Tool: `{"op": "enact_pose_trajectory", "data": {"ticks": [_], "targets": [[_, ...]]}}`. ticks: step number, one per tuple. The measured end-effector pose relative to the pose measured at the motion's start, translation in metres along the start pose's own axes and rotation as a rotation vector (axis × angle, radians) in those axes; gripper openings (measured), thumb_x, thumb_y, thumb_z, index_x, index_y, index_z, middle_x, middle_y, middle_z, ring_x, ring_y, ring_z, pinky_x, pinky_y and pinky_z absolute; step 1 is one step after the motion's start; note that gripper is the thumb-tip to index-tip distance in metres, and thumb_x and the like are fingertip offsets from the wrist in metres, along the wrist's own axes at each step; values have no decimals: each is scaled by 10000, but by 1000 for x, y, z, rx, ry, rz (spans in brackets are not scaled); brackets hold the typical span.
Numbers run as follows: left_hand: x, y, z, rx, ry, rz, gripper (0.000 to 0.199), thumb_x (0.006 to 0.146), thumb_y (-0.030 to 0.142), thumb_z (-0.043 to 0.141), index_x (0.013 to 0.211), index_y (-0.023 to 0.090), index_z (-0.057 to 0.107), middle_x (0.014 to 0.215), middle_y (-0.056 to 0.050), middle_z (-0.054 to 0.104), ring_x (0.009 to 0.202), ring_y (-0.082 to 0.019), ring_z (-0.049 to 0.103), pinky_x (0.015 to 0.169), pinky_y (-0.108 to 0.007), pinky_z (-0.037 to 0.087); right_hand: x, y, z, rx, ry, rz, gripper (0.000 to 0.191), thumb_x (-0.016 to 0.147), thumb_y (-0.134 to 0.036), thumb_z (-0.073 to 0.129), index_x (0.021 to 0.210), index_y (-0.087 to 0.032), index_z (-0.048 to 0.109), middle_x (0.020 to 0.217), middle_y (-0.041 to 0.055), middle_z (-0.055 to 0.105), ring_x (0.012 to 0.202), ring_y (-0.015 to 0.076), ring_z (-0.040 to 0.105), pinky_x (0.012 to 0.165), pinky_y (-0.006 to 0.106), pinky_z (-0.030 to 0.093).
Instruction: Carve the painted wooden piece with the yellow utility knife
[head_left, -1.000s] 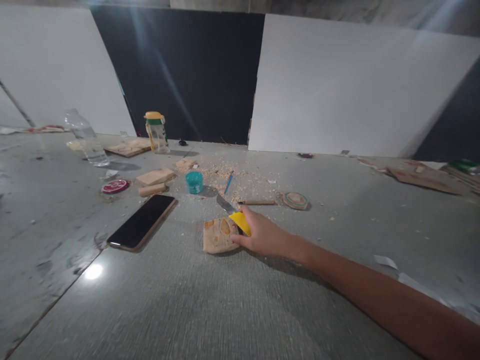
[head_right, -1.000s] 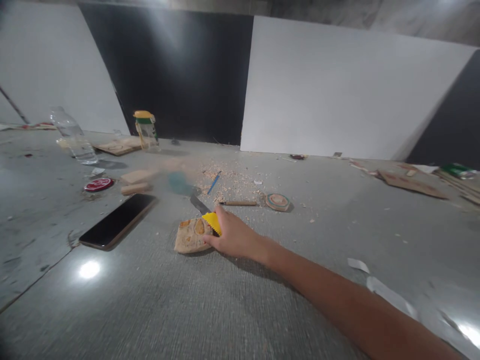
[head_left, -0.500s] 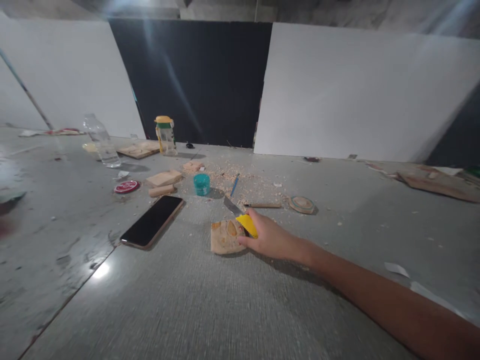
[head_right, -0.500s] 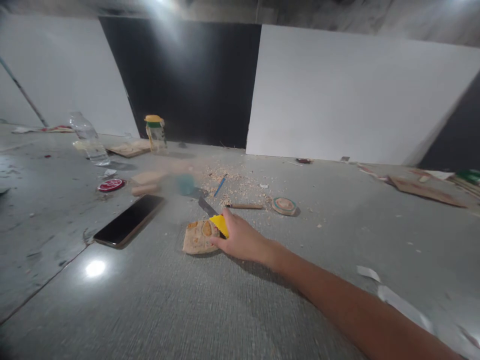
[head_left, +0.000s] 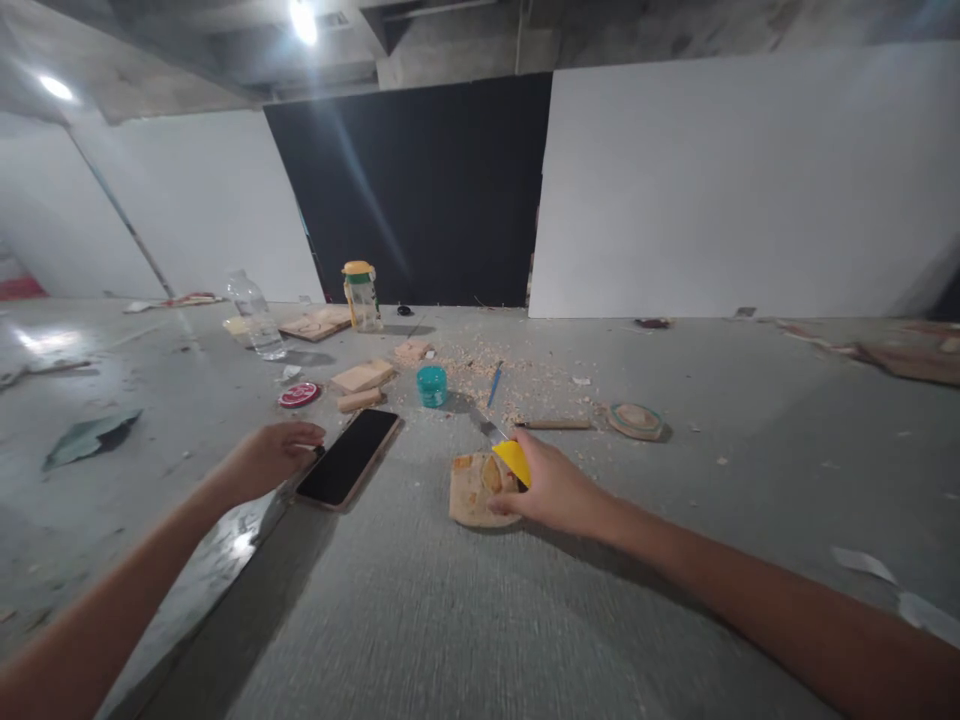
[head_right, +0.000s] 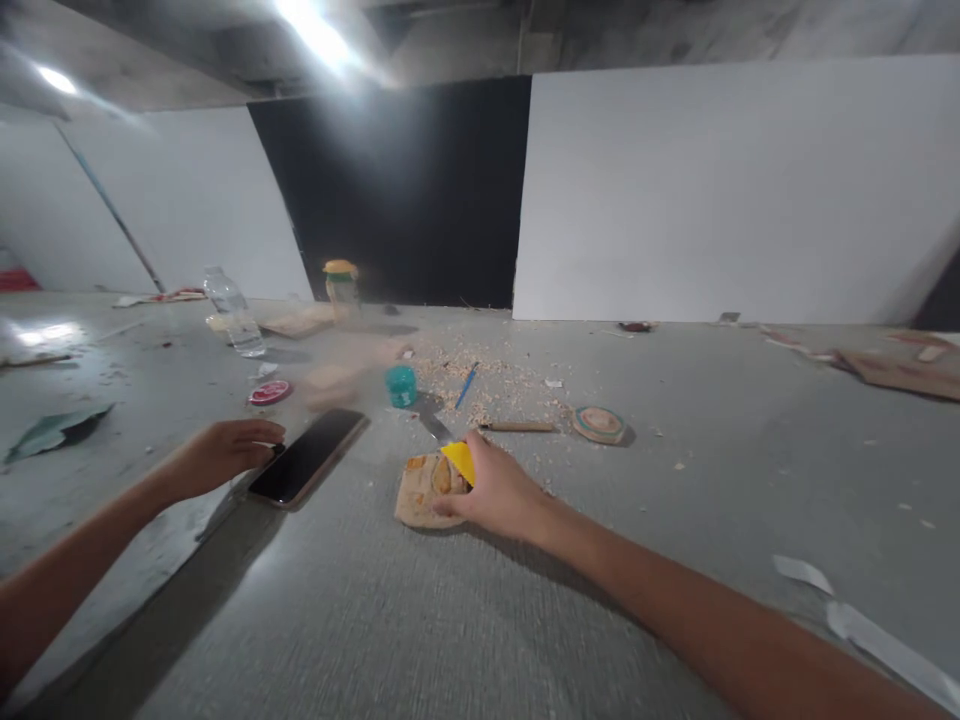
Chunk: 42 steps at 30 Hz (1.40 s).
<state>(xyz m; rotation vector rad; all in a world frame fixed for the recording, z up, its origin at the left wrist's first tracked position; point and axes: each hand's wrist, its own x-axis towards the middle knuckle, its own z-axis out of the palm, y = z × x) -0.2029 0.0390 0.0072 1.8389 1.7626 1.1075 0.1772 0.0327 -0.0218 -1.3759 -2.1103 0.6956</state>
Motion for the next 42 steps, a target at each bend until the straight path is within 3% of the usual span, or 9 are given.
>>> {"op": "enact_pose_trajectory", "data": {"ticks": [5, 8, 10, 14, 20, 26, 30, 39, 42], "targets": [[5, 40, 24, -16, -107, 71, 337, 727, 364, 701, 988, 152, 685, 974, -61, 726, 814, -205, 675, 774, -325, 533, 16, -9, 7, 213, 79, 1, 380, 713, -264, 709, 1023, -208, 495, 922, 29, 598, 831, 194, 563, 744, 340, 451], [-7, 74, 72, -488, -296, -22, 465, 712, 305, 731, 1147, 195, 611, 1197, -114, 656, 940, -240, 672, 787, -347, 544, 34, -17, 11, 354, 130, -13, 261, 751, -279, 662, 940, -212, 494, 881, 16, 575, 798, 175, 563, 722, 320, 479], [-17, 90, 105, -820, -492, -151, 618, 651, 206, 788, 1224, 216, 555, 1163, -106, 679, 955, -242, 677, 786, -333, 547, 43, -20, 14, 450, 170, -2, 253, 752, -302, 661, 919, -211, 494, 887, 24, 571, 808, 176, 571, 743, 326, 492], [-30, 94, 142, -1054, -483, -300, 419, 685, 278, 782, 1067, 179, 641, 1084, -108, 716, 919, -251, 695, 737, -314, 554, 43, -14, 20, 674, 227, 107, 299, 813, -455, 597, 940, -223, 456, 928, 45, 591, 835, 190, 623, 717, 336, 528], [-41, 76, 134, -1204, -405, -439, 418, 669, 324, 820, 1037, 205, 660, 1043, -92, 729, 932, -271, 697, 714, -312, 563, 9, -9, 25, 900, 85, 310, 421, 811, -643, 543, 837, -234, 443, 672, -22, 567, 465, 133, 563, 379, 241, 438], [-51, 69, 135, -1205, -350, -606, 488, 566, 441, 870, 957, 208, 694, 886, -89, 748, 825, -275, 711, 657, -311, 565, -5, -8, 26, 973, 25, 422, 458, 800, -688, 544, 797, -242, 443, 553, -63, 484, 350, 69, 409, 339, 194, 375], [-53, 59, 136, -1153, -360, -663, 457, 563, 450, 864, 934, 239, 702, 874, -72, 747, 901, -300, 697, 729, -349, 577, -5, -7, 27, 949, -17, 436, 467, 765, -680, 598, 884, -263, 422, 582, -97, 418, 343, 44, 325, 302, 155, 315], [-47, 63, 128, -1176, -398, -748, 385, 540, 272, 867, 884, 224, 701, 878, -73, 738, 898, -295, 691, 752, -329, 587, 2, -9, 21, 990, -48, 345, 409, 841, -625, 538, 1008, -266, 437, 635, -90, 476, 358, 54, 421, 326, 157, 363], [-34, 74, 129, -1269, -296, -685, 451, 563, 296, 846, 968, 192, 675, 947, -89, 732, 920, -303, 692, 762, -358, 587, 10, -10, 15, 938, 10, 230, 495, 855, -654, 487, 1144, -256, 426, 627, -76, 497, 381, 74, 423, 346, 175, 356]]}}
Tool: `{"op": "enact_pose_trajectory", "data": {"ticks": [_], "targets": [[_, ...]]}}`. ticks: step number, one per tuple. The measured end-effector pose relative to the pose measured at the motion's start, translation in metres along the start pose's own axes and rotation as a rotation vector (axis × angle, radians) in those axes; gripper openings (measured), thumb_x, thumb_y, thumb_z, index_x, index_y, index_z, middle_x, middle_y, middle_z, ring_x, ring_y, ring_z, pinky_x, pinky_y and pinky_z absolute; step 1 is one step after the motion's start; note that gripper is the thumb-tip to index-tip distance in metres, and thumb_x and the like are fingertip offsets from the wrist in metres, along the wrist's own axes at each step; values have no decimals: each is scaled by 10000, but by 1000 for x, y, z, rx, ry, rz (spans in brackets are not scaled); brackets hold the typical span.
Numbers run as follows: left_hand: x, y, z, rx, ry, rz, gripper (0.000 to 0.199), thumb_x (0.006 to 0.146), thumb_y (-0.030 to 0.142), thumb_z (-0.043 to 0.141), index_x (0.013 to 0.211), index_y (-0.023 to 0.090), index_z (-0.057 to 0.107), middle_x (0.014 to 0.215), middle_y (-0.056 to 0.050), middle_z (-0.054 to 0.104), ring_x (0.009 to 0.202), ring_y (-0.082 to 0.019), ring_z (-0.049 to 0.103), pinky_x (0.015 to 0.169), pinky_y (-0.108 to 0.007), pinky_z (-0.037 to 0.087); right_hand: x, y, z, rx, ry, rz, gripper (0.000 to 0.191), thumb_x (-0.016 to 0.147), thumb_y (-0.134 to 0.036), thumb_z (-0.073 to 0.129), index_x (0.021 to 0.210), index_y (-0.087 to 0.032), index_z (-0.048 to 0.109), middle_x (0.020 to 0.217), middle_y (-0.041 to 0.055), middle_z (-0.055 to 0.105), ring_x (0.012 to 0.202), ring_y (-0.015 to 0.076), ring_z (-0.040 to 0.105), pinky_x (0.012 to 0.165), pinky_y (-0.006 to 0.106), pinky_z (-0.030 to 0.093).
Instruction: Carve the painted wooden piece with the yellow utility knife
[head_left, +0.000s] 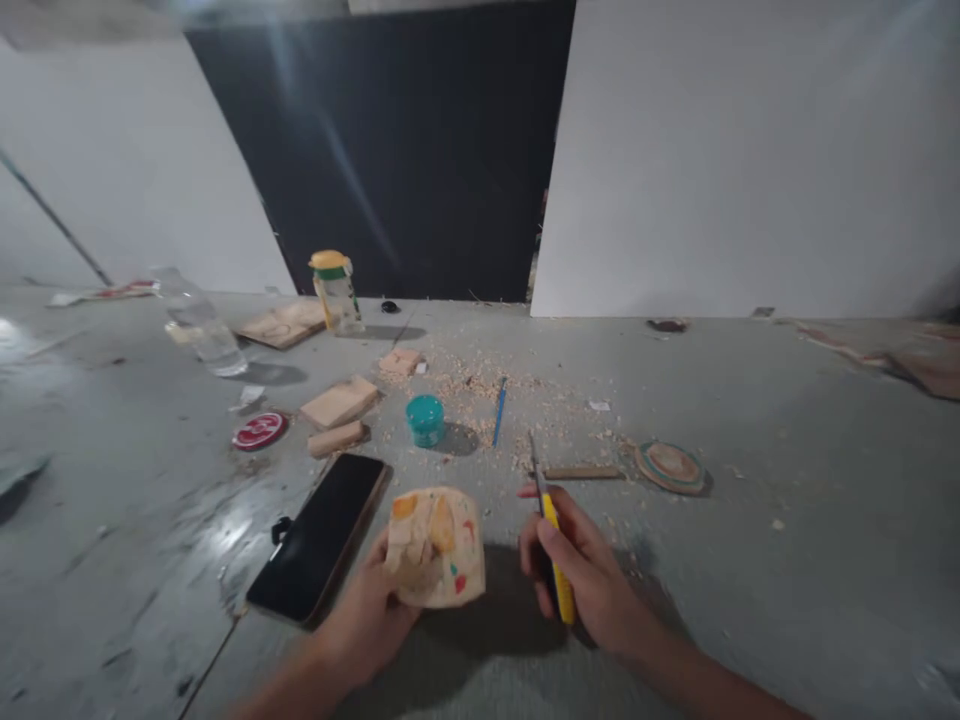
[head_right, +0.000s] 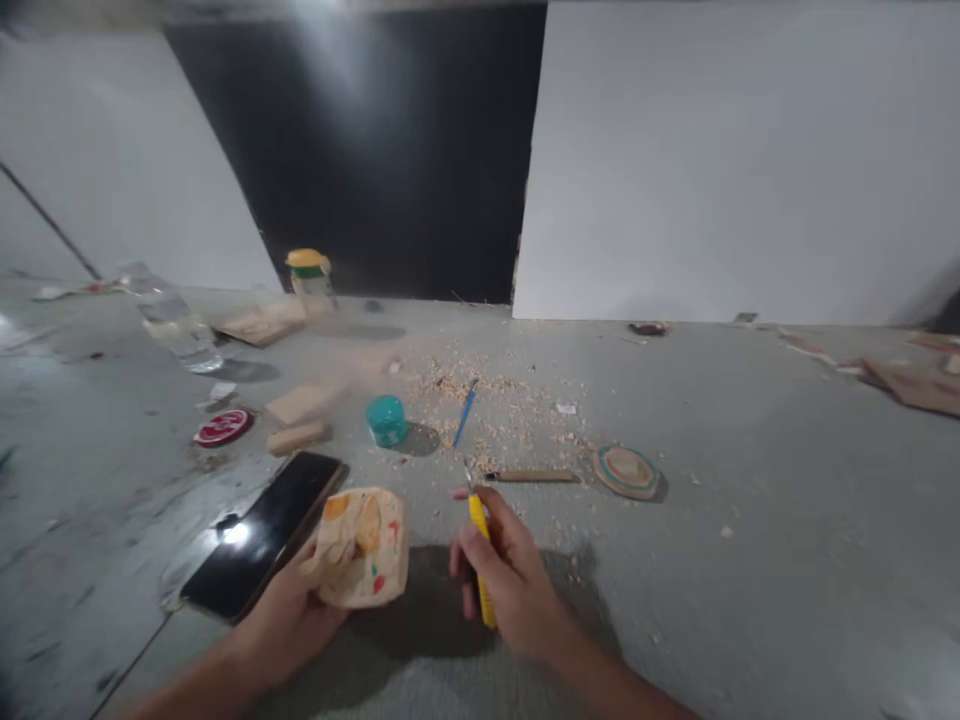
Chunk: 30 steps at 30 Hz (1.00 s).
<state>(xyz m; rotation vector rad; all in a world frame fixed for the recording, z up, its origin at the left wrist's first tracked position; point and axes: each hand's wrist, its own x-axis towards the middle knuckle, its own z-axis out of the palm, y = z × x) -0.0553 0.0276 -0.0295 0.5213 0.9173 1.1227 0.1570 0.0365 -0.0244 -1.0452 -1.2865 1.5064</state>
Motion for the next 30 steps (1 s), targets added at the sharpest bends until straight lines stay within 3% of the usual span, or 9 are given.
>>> {"op": "enact_pose_trajectory", "data": {"ticks": [3, 7, 9, 12, 16, 20, 25, 30], "targets": [[18, 15, 17, -45, -63, 28, 390, 658, 239, 761, 1019, 156, 641, 1038, -127, 715, 890, -300, 696, 718, -408, 595, 14, -13, -1, -181, 45, -125, 464, 930, -608, 373, 1206, -236, 400, 579, -95, 417, 374, 77, 322, 355, 184, 272], [53, 33, 38, 45, -208, 31, 285, 747, 99, 628, 1030, 137, 630, 1041, -129, 705, 899, -251, 685, 798, -411, 564, 44, -26, 0, -404, -1, -281, 379, 966, -562, 337, 912, -217, 484, 612, -63, 406, 501, 103, 360, 470, 220, 309], [68, 38, 45, 34, -276, 91, 295, 751, 78, 620, 1035, 159, 622, 1043, -99, 703, 908, -216, 676, 871, -398, 530, 60, -26, 0, -444, -31, -320, 407, 932, -580, 421, 782, -207, 482, 664, -33, 450, 598, 117, 411, 541, 235, 332], [80, 47, 48, 52, -399, 98, 383, 673, 77, 683, 1044, 158, 637, 1026, -81, 704, 937, -209, 660, 931, -381, 490, 80, -24, -1, -475, -98, -334, 448, 906, -626, 432, 776, -201, 490, 683, -21, 469, 626, 126, 426, 555, 241, 335], [86, 59, 41, 154, -595, 71, 423, 601, 176, 765, 1010, 123, 669, 987, -105, 703, 977, -263, 638, 936, -408, 470, 90, -19, 1, -459, -210, -275, 495, 921, -667, 333, 884, -200, 492, 601, -56, 410, 510, 107, 388, 477, 224, 314], [95, 54, 35, 217, -553, 130, 338, 645, 270, 762, 939, 132, 667, 918, -91, 690, 971, -270, 625, 895, -397, 460, 88, -20, 4, -459, -235, -228, 452, 962, -610, 298, 850, -209, 474, 613, -56, 393, 506, 102, 372, 477, 218, 307], [99, 44, 32, 282, -576, 266, 585, 607, 230, 853, 1113, 195, 562, 918, -32, 609, 855, -174, 578, 731, -268, 438, 74, -25, 0, -496, -215, -193, 412, 956, -568, 387, 809, -198, 489, 691, -24, 445, 613, 118, 424, 550, 230, 342], [94, 45, 24, 396, -596, 207, 636, 700, 337, 816, 1231, 229, 483, 891, 3, 534, 759, -103, 507, 682, -223, 401, 59, -22, 0, -343, -376, 133, 504, 867, -687, 449, 976, -196, 494, 661, -41, 482, 485, 82, 411, 462, 204, 347]]}}
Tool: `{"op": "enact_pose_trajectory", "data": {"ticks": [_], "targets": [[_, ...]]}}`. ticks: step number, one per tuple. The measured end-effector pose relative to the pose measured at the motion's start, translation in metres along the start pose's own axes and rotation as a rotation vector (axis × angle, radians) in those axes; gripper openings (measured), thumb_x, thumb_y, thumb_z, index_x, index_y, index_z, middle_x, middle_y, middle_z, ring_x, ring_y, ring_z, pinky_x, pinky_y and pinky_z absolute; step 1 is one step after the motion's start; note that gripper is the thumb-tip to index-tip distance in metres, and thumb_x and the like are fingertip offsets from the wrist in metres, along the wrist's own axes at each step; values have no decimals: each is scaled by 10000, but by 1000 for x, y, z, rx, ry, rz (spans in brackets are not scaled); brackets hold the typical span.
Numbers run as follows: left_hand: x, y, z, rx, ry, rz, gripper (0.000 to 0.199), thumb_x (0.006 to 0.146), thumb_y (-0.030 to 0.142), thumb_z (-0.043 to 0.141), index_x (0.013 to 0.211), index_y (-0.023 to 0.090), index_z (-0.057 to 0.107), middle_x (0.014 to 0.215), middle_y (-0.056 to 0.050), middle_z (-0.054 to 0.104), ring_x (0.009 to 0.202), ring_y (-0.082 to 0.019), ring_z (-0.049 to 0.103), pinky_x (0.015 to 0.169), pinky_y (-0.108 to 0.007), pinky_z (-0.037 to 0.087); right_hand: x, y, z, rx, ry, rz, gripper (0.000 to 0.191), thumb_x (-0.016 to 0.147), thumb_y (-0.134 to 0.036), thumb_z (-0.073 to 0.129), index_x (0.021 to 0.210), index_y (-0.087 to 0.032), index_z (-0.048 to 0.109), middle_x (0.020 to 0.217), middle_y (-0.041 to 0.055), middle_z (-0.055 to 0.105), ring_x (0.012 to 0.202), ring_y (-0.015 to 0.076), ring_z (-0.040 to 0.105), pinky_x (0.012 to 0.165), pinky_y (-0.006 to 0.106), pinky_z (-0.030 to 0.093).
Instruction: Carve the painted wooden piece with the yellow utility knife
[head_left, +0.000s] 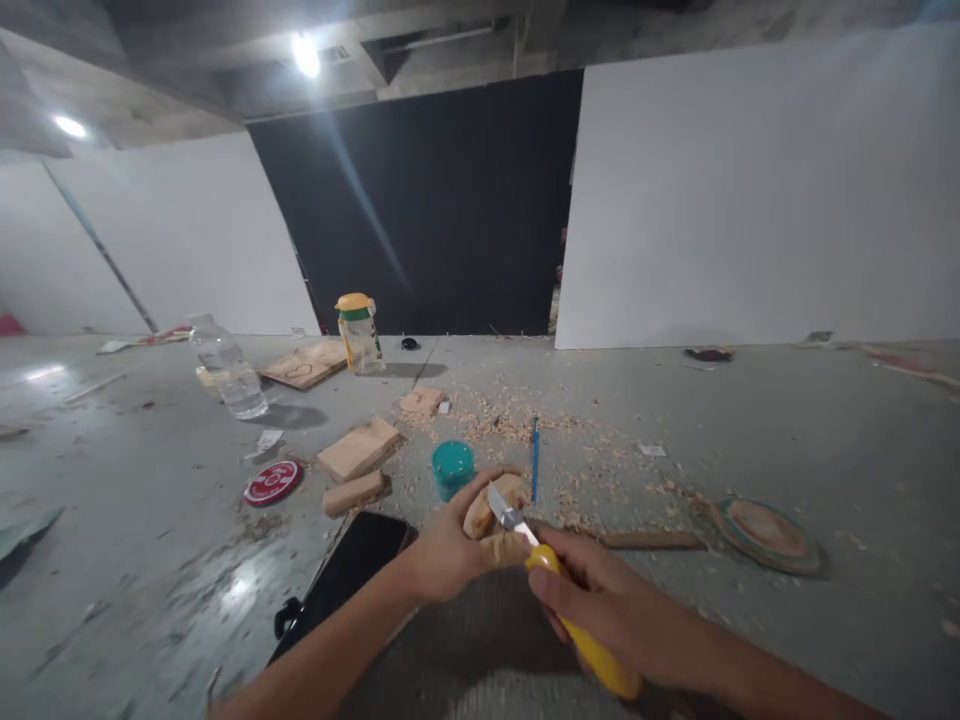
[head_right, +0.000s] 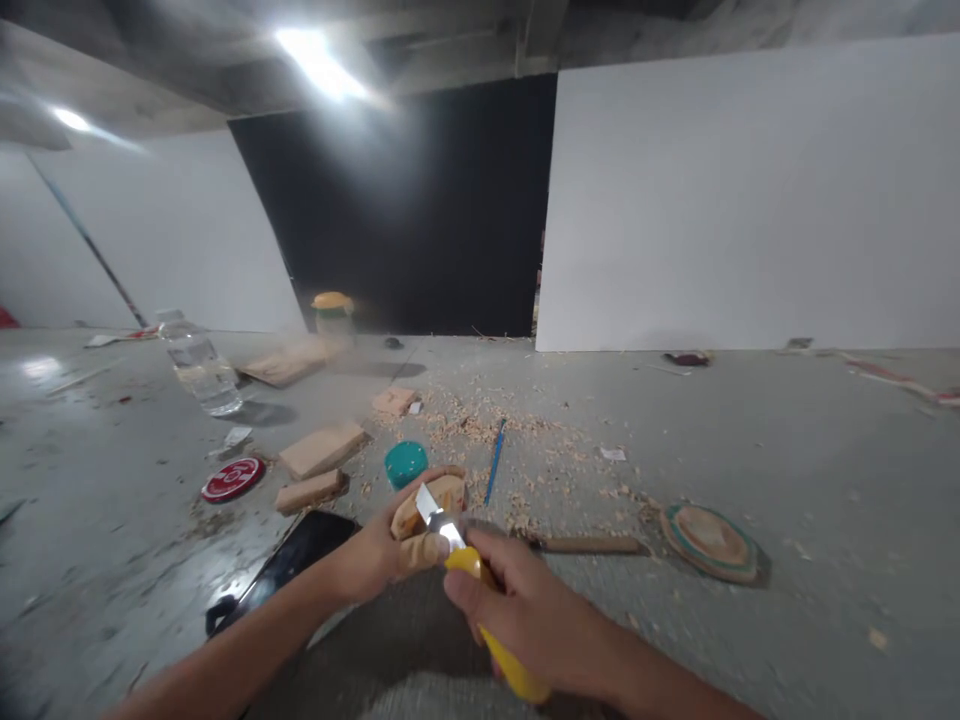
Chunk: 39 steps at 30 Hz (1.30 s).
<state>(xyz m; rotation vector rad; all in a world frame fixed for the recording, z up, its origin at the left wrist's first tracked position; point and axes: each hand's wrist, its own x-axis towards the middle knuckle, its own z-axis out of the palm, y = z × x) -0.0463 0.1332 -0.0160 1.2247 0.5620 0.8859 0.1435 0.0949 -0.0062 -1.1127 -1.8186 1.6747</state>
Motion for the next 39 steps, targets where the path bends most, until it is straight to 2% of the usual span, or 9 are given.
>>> {"op": "enact_pose_trajectory", "data": {"ticks": [5, 9, 17, 24, 27, 30, 32, 34, 39], "targets": [[-5, -1, -6, -5, -104, -37, 689, 666, 368, 838, 1246, 270, 481, 914, 6, 545, 818, -117, 526, 747, -245, 425, -2, -1, 4, 160, -119, 12, 560, 823, -744, 456, 942, -198, 482, 604, -68, 421, 471, 59, 343, 433, 167, 288], [-5, -1, -5, 34, -94, -22, 718, 629, 365, 861, 1242, 293, 494, 949, 3, 541, 815, -118, 532, 737, -248, 428, -3, 1, -2, 236, -202, 14, 534, 827, -702, 512, 1000, -196, 504, 615, -79, 377, 460, 49, 310, 399, 148, 279], [-7, -7, -2, 116, -25, 4, 785, 685, 391, 816, 1338, 243, 405, 994, -36, 552, 860, -157, 557, 766, -291, 454, -2, 9, 0, 282, -246, 106, 554, 854, -672, 490, 1150, -205, 454, 593, -55, 554, 393, 63, 454, 410, 171, 366], [-5, -6, 2, 65, -38, 8, 688, 773, 332, 749, 1339, 261, 364, 1002, -43, 563, 841, -164, 582, 777, -317, 459, -1, 10, 2, 353, 31, 7, 497, 878, -686, 384, 858, -206, 512, 742, -2, 546, 589, 106, 520, 570, 245, 431], [-4, -8, 0, 67, -33, 40, 667, 769, 326, 752, 1317, 268, 377, 981, -40, 564, 837, -173, 587, 769, -326, 461, -3, 5, 0, 212, 104, -48, 402, 923, -577, 402, 861, -203, 536, 819, 22, 559, 729, 137, 546, 674, 265, 450], [-4, -8, -1, 118, -14, 66, 663, 751, 326, 768, 1299, 259, 401, 915, -18, 559, 807, -162, 575, 760, -313, 449, -6, 0, 3, 92, 109, -12, 314, 930, -516, 457, 1056, -229, 482, 871, 15, 562, 631, 118, 560, 544, 237, 468], [-4, -8, -2, 125, -14, 69, 670, 750, 346, 765, 1303, 250, 398, 893, -15, 566, 769, -158, 574, 753, -323, 449, -7, 0, 6, 55, 124, 29, 357, 940, -521, 428, 1178, -255, 408, 867, 6, 568, 481, 93, 526, 388, 204, 393], [-4, -8, -2, 131, 0, 62, 691, 736, 362, 772, 1306, 249, 399, 930, -30, 579, 804, -176, 583, 778, -340, 448, -8, 1, 8, -23, 176, 15, 367, 952, -523, 403, 1209, -260, 394, 806, -10, 570, 434, 86, 492, 367, 199, 348], [-4, -8, -1, 158, 61, 62, 692, 689, 391, 806, 1267, 262, 450, 1115, -71, 557, 1008, -236, 558, 864, -373, 429, -13, -9, 4, -235, 251, -101, 433, 991, -540, 249, 862, -228, 520, 738, 17, 553, 695, 157, 539, 645, 278, 431]]}}
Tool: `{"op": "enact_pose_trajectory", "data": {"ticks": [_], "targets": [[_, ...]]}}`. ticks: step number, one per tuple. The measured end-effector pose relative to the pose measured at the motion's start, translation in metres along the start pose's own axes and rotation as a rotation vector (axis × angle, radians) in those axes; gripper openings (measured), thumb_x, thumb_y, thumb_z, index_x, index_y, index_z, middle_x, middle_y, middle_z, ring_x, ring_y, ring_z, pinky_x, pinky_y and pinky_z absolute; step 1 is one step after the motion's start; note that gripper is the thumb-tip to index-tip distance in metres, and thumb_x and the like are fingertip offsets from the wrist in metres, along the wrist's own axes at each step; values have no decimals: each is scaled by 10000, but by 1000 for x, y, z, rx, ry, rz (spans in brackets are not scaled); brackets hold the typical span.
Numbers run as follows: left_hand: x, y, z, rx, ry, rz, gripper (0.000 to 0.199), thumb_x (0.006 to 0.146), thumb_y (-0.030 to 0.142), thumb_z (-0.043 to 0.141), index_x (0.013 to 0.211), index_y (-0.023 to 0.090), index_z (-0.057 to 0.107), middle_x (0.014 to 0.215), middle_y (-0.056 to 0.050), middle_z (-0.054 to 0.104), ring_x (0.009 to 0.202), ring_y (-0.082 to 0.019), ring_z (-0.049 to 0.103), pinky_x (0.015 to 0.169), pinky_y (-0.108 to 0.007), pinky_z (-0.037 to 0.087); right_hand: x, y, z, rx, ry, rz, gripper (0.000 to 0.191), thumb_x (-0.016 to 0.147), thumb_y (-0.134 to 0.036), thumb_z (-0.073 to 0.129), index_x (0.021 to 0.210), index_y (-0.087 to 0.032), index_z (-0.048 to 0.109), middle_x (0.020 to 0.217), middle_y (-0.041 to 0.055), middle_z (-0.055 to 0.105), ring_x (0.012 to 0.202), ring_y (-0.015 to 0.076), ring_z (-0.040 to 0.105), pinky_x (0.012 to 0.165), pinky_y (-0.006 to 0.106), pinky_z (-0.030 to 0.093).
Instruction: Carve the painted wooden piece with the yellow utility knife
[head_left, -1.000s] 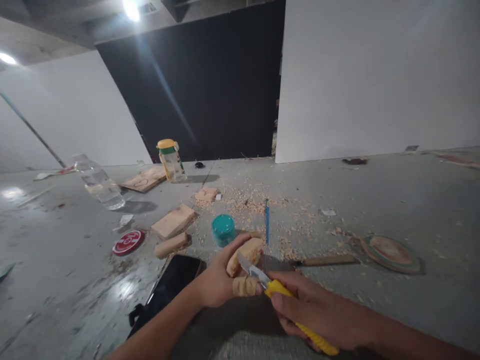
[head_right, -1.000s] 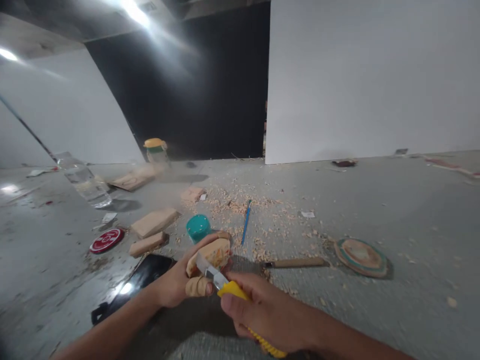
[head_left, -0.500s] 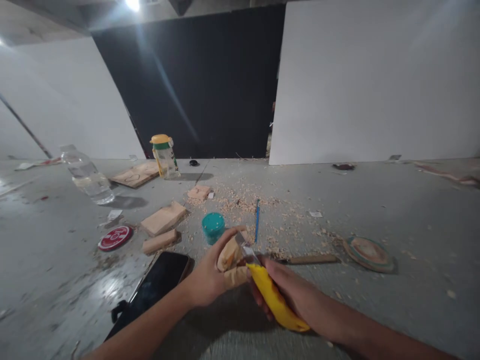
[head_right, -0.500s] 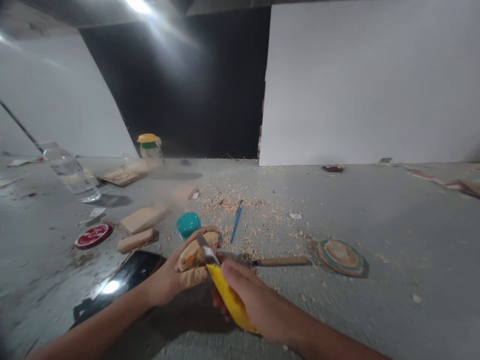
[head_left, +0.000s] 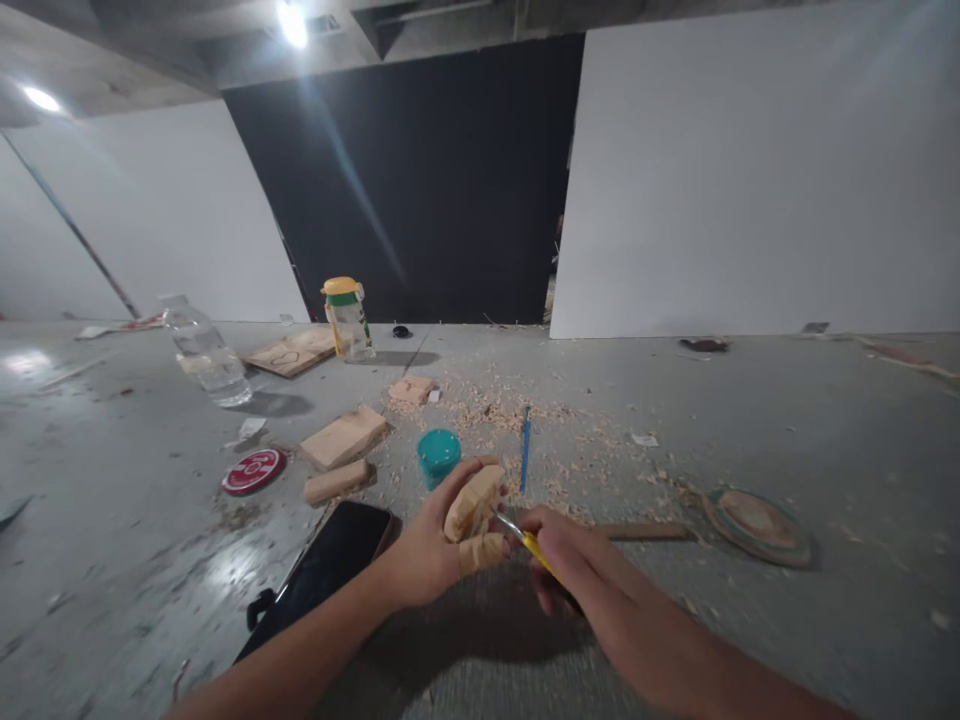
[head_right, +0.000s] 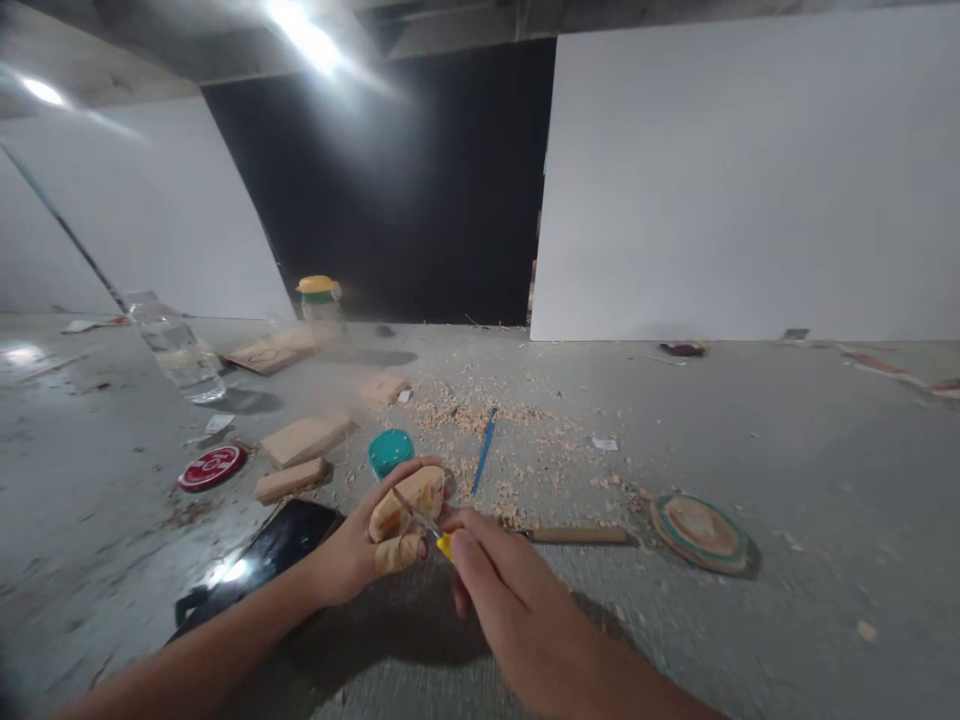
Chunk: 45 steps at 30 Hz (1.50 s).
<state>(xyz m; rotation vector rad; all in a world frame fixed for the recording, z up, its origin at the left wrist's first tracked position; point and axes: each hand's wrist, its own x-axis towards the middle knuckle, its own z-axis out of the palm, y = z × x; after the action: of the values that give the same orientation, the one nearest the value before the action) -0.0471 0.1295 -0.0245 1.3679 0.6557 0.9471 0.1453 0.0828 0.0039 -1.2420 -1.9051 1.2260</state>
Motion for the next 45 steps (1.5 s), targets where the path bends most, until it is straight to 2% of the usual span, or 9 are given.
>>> {"op": "enact_pose_trajectory", "data": {"ticks": [5, 10, 13, 18, 22, 26, 32, 39, 45], "targets": [[-2, 0, -1, 27, -30, 1, 711, 697, 428, 791, 1283, 250, 430, 1132, -87, 554, 1009, -242, 555, 870, -379, 421, 2, -6, -5, -29, -43, -31, 415, 957, -582, 342, 987, -254, 594, 870, 46, 597, 825, 196, 559, 751, 311, 440], [-3, -2, -4, 10, -68, 2, 736, 716, 405, 777, 1326, 250, 397, 1164, -100, 541, 1010, -237, 556, 852, -363, 426, 5, 8, -3, 165, -230, 152, 533, 925, -659, 351, 1270, -274, 483, 736, -9, 548, 550, 110, 503, 472, 210, 389], [-2, 0, -3, 8, -71, -2, 725, 708, 404, 783, 1315, 248, 420, 1159, -97, 537, 1002, -234, 554, 851, -363, 429, 5, 13, -1, 203, -266, 220, 507, 928, -660, 340, 1137, -228, 503, 616, -50, 486, 429, 69, 393, 392, 177, 312], [-2, 2, 0, -51, -78, -28, 767, 657, 396, 824, 1305, 260, 437, 1082, -67, 561, 936, -211, 569, 833, -355, 437, 8, 17, 1, 160, -180, 85, 435, 948, -604, 376, 829, -199, 482, 585, -54, 424, 471, 64, 348, 412, 180, 256], [-3, 2, -1, -44, -65, -29, 720, 698, 395, 797, 1305, 263, 433, 1055, -57, 565, 902, -192, 569, 805, -330, 437, 10, 20, 0, 108, -137, 14, 400, 944, -567, 427, 862, -192, 539, 627, -41, 445, 516, 73, 387, 446, 184, 296], [-6, 2, 1, 17, -36, -35, 700, 723, 373, 781, 1314, 261, 424, 1083, -65, 564, 932, -203, 562, 811, -329, 437, 10, 20, -1, 196, -249, 147, 410, 911, -597, 465, 1023, -208, 536, 598, -62, 466, 427, 62, 384, 384, 169, 288], [-7, 7, 7, 72, 0, -4, 696, 714, 409, 772, 1312, 224, 467, 967, -55, 602, 842, -204, 569, 741, -319, 458, 9, 19, -1, 266, -278, 112, 533, 857, -735, 402, 818, -207, 461, 497, -87, 374, 384, 50, 298, 353, 160, 227], [-7, 11, 9, 263, 106, 93, 670, 688, 350, 794, 1292, 203, 544, 1140, -87, 622, 1042, -284, 559, 912, -389, 449, 6, 21, 1, 278, -222, 100, 541, 838, -748, 422, 784, -210, 443, 504, -80, 382, 385, 51, 306, 354, 170, 223], [-7, 13, 11, 246, 103, 94, 655, 698, 359, 782, 1286, 199, 542, 1118, -81, 641, 1014, -278, 577, 883, -382, 466, 6, 22, 2, 313, -212, 98, 533, 845, -732, 437, 824, -201, 481, 521, -74, 398, 407, 57, 333, 377, 171, 260]]}}
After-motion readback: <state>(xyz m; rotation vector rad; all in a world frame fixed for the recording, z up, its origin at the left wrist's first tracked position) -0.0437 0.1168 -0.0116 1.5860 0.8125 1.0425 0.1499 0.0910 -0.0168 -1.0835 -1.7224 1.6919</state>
